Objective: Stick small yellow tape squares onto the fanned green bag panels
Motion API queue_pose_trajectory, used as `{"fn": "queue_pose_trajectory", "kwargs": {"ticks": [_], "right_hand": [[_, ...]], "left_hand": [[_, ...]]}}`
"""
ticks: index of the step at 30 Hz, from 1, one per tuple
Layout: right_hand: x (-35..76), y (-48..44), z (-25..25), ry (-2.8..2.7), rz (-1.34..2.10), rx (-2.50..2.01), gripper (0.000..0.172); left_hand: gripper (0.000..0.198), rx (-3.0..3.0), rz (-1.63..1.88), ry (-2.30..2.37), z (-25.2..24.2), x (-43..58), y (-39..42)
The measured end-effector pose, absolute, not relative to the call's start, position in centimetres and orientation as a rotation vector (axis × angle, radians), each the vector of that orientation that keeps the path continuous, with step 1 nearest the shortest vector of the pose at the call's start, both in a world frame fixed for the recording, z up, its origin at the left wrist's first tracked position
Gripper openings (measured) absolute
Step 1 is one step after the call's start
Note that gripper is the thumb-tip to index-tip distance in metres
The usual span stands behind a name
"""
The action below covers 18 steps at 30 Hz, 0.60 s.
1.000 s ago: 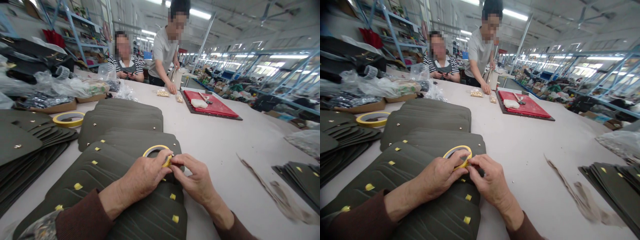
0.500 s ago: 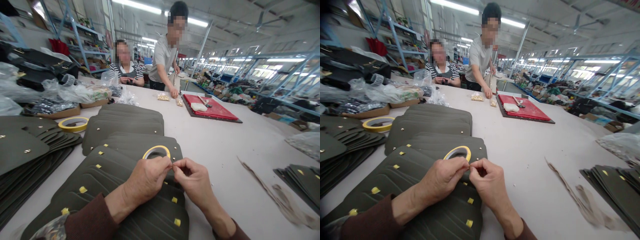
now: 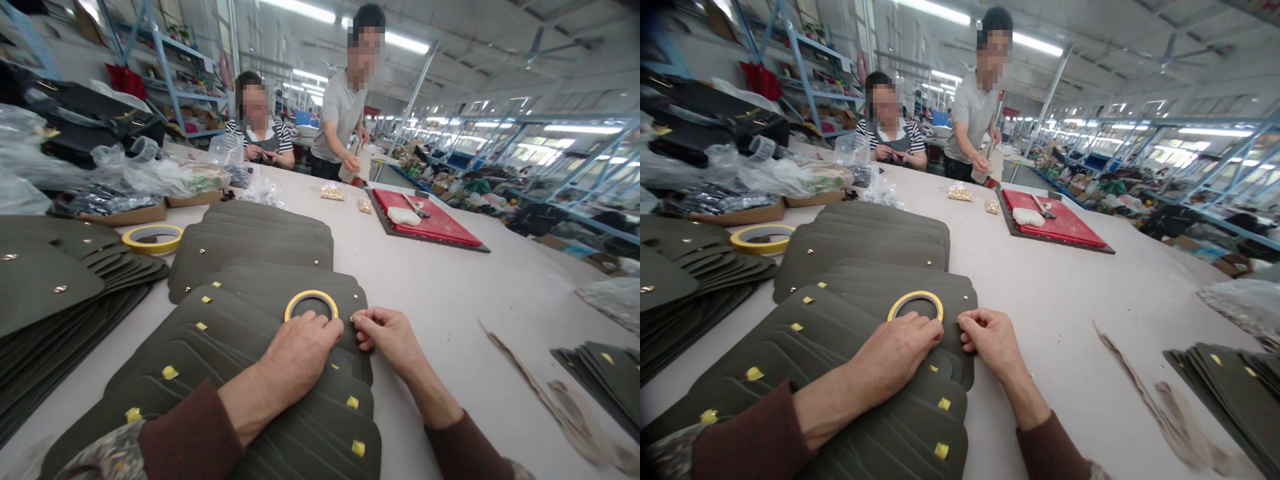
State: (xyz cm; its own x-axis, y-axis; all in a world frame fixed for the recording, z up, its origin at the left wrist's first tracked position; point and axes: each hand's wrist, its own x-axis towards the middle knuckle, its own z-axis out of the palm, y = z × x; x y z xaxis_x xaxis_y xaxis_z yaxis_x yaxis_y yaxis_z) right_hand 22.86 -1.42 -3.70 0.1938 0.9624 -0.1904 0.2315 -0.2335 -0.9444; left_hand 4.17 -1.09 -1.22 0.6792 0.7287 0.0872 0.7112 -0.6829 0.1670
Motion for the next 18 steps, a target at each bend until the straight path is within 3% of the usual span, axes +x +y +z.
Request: {"fn": "queue_pose_trajectory", "kwargs": {"ticks": [9,13,18], "right_hand": [[22.1,-1.0,-3.1,-1.431,0.855,-1.786,0.018],[22.7,-1.5,-3.7,-1.249,0.947,-1.733,0.033],[22.7,-2.3,-4.3,-1.369,0.84,-1.649,0.026]], "left_hand": [[0.015,2.747,0.282,1.169,-2.1,3.9,-0.8],[0.014,2.714,0.264,1.166,-1.8,4.0,-0.8],[0.019,2.704,0.248,1.168,-1.0,4.0,-0.8]]}}
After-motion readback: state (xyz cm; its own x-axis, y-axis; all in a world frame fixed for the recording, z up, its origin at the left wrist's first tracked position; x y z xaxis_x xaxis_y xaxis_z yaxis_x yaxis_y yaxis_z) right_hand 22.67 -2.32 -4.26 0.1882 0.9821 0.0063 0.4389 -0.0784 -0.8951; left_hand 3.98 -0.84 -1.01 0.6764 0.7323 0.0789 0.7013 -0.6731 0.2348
